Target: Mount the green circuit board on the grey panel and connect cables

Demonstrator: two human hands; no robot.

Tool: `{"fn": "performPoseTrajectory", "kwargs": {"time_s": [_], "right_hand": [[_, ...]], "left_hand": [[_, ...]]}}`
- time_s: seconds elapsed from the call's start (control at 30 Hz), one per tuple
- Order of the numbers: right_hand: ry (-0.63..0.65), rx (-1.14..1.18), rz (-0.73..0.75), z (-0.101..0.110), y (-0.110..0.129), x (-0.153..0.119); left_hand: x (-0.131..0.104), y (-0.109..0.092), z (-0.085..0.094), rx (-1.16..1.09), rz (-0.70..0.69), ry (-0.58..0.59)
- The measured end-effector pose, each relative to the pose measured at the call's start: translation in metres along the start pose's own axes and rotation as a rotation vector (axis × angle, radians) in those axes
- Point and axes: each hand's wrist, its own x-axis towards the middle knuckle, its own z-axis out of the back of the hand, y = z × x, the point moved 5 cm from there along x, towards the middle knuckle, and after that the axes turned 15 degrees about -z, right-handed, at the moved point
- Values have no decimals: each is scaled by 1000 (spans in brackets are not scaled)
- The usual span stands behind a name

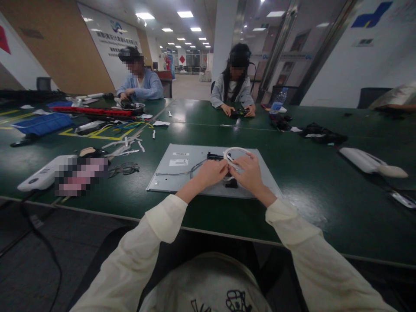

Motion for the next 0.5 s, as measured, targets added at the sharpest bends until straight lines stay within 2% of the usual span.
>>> {"fn": "performPoseTrajectory", "kwargs": {"time_s": [0.13,0.33,0.5], "right_hand": [[-35,-14,24,1,3,-2],[-194,27,47,10,6,-3],[-251,40,107,12,7,-5]], "left_hand": [[1,2,3,-96,-23,-91],[2,2,9,-408,5,-234],[0,3,7,-702,56,-255]]}}
